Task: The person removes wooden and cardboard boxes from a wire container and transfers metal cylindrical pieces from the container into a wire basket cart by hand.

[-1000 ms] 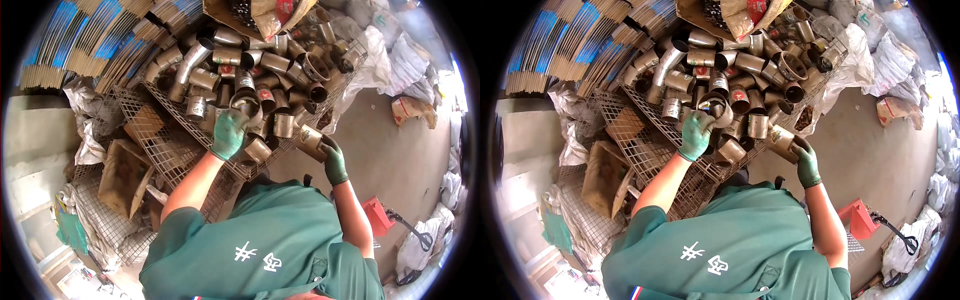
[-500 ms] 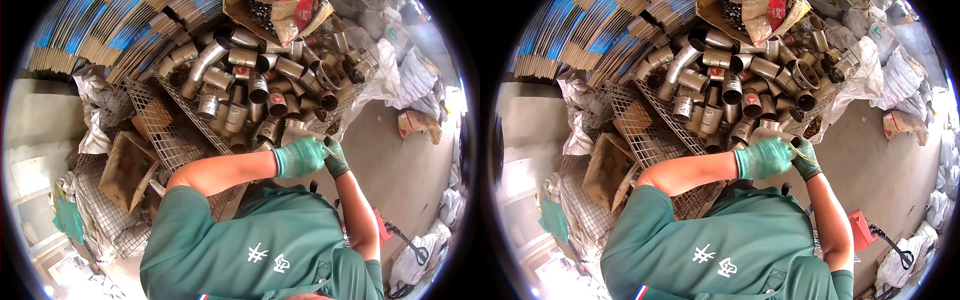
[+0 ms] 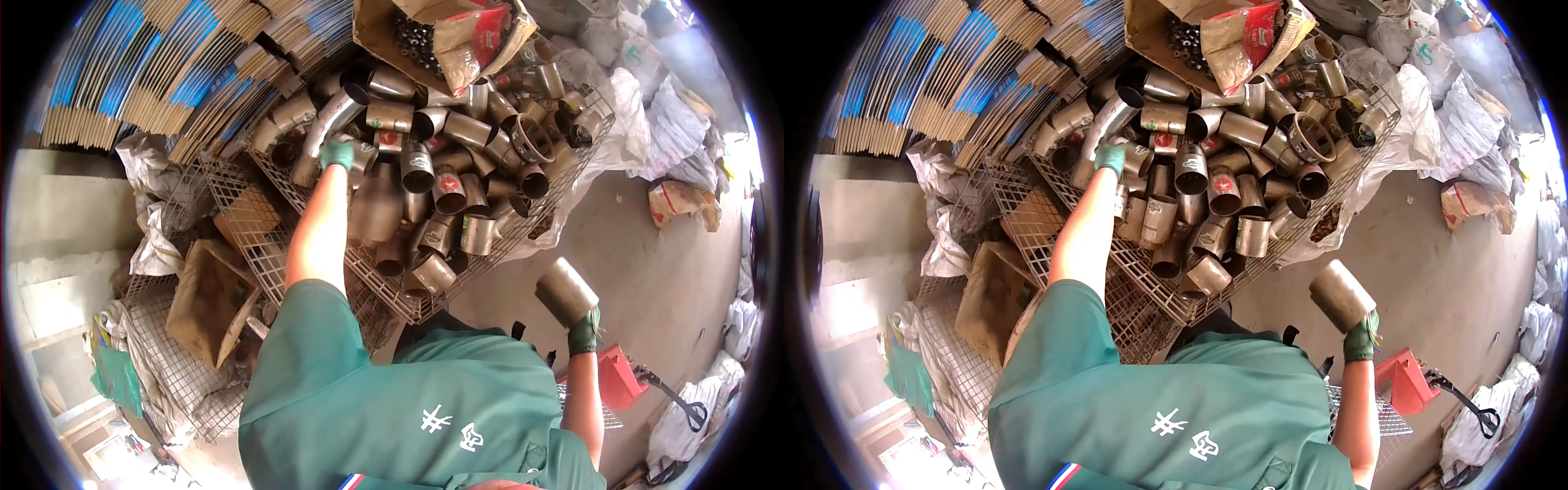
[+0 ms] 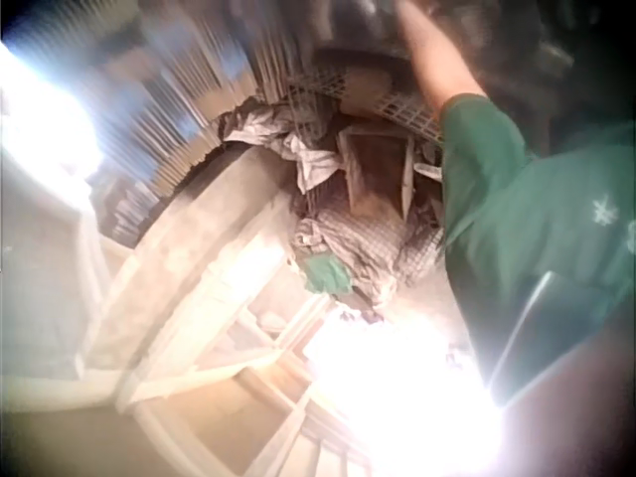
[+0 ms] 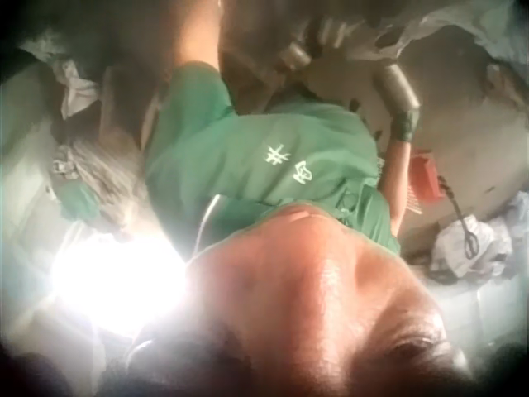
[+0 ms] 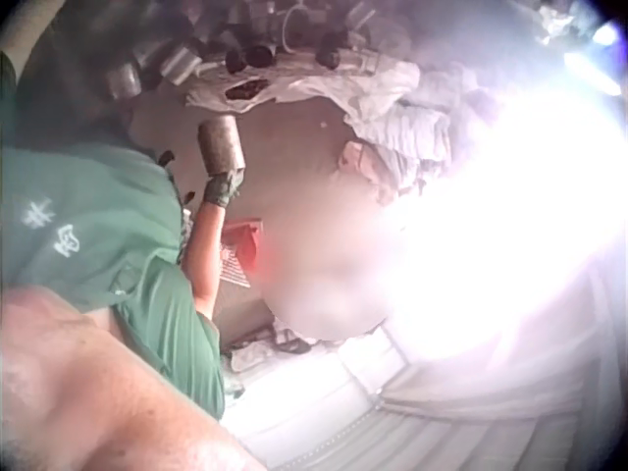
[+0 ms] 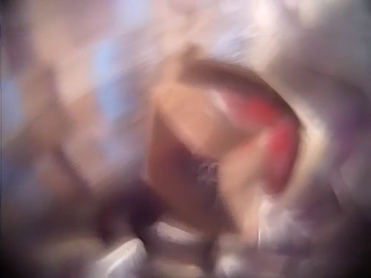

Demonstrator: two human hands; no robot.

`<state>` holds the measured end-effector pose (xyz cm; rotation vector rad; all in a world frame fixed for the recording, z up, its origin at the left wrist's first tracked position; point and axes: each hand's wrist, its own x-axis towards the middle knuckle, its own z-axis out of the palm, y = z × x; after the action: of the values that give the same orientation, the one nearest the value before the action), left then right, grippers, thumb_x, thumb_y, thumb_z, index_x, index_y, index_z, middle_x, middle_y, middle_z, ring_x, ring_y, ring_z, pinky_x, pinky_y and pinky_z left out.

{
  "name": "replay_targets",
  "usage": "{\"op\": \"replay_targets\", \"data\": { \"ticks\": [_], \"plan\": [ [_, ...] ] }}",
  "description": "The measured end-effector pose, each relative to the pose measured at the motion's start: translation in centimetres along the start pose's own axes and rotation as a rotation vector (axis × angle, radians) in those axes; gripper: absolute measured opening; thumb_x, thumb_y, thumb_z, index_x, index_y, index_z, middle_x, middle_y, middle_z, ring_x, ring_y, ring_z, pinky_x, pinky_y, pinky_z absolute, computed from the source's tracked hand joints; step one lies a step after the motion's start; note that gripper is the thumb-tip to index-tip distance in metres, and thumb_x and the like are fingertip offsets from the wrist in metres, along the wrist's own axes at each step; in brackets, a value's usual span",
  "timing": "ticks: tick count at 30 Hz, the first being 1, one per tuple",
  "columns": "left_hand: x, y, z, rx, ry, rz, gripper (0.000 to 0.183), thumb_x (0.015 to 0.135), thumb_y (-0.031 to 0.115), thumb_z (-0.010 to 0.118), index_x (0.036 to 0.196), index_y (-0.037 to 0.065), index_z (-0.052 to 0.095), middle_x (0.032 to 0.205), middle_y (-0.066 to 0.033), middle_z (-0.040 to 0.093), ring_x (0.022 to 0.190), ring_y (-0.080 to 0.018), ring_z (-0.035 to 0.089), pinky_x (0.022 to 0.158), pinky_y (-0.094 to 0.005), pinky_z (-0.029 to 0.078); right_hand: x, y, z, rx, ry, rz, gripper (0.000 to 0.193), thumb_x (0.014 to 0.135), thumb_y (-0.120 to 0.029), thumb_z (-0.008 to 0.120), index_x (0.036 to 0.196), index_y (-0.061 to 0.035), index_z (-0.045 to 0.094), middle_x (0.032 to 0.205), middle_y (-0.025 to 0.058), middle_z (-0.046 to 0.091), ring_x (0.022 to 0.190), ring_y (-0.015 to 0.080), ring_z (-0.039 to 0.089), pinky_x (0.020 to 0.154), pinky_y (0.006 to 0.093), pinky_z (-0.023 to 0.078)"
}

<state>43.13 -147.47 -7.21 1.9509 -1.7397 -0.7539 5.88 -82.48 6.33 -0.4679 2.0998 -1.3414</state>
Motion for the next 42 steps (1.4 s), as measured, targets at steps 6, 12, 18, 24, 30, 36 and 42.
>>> {"op": "replay_targets", "data": {
  "ticks": [6,12,18,24,30,36,42],
  "plan": [
    [5.7,-5.2,-0.7,-0.277,-0.204,-0.228,0.044,0.079,0.029,0.073,0.118,0.009,0.067,0.099,-0.0159,0.072,0.091,-0.0265,0.067,0.080,-0.0366,0.052,-4.3,7.1,-5.1,0.428,0.204,0.339,0.043,0.097,-0.031,0.055,0.130,-0.0038,0.056,0.123,0.0116,0.062,0.109,0.0250,0.061,0.092,0.0379,0.052],
    [-5.8,0.2,-0.7,-0.333,-0.259,-0.161,0.015,0.083,0.016,0.066,0.090,0.004,0.071,0.089,-0.0148,0.072,0.081,-0.0293,0.067,0.074,-0.0400,0.052,-6.0,8.5,-4.9,0.158,0.331,0.367,0.035,0.096,-0.022,0.052,0.123,-0.0012,0.059,0.114,0.0127,0.066,0.100,0.0260,0.065,0.085,0.0394,0.054],
    [-18.9,10.0,-7.0,0.073,-0.037,0.782,0.013,0.079,0.003,0.069,0.092,0.005,0.067,0.100,-0.0155,0.058,0.093,-0.0327,0.059,0.082,-0.0400,0.049,-3.1,7.0,-3.6,0.034,0.182,0.018,0.056,0.079,-0.005,0.061,0.134,-0.0024,0.055,0.121,0.0156,0.065,0.106,0.0264,0.064,0.095,0.0333,0.049],
    [-30.9,22.3,-8.2,0.071,-0.220,1.342,0.022,0.071,0.002,0.071,0.092,0.009,0.067,0.092,-0.0101,0.058,0.085,-0.0318,0.058,0.076,-0.0409,0.050,-1.8,-3.0,-3.7,-0.581,0.071,-0.406,0.068,0.068,-0.009,0.067,0.135,-0.0056,0.054,0.098,0.0222,0.069,0.090,0.0388,0.067,0.081,0.0419,0.053],
    [-46.3,31.3,-1.5,0.090,-0.515,1.701,0.023,0.071,0.001,0.070,0.092,0.010,0.069,0.091,-0.0106,0.061,0.085,-0.0315,0.060,0.074,-0.0406,0.051,-3.1,-5.2,-6.7,-0.748,-0.036,-0.671,0.077,0.065,-0.018,0.074,0.138,-0.0132,0.053,0.074,0.0206,0.065,0.070,0.0395,0.064,0.067,0.0495,0.051],
    [-63.3,34.8,6.2,0.169,-0.734,2.143,0.025,0.079,0.007,0.059,0.103,0.003,0.062,0.092,-0.0148,0.061,0.082,-0.0324,0.062,0.069,-0.0416,0.052,-9.3,-0.5,-14.1,-0.704,-0.013,-0.360,0.057,0.067,-0.027,0.074,0.121,-0.0124,0.063,0.088,0.0174,0.068,0.082,0.0365,0.066,0.074,0.0458,0.052],
    [-79.3,33.6,11.5,0.189,-1.069,2.218,0.016,0.079,0.009,0.062,0.093,0.010,0.069,0.096,-0.0132,0.062,0.084,-0.0316,0.062,0.072,-0.0428,0.052,-18.0,11.1,-20.8,-0.521,0.406,-0.073,0.030,0.070,-0.023,0.068,0.097,-0.0087,0.069,0.088,0.0199,0.069,0.086,0.0376,0.067,0.078,0.0454,0.053]
  ]
}}
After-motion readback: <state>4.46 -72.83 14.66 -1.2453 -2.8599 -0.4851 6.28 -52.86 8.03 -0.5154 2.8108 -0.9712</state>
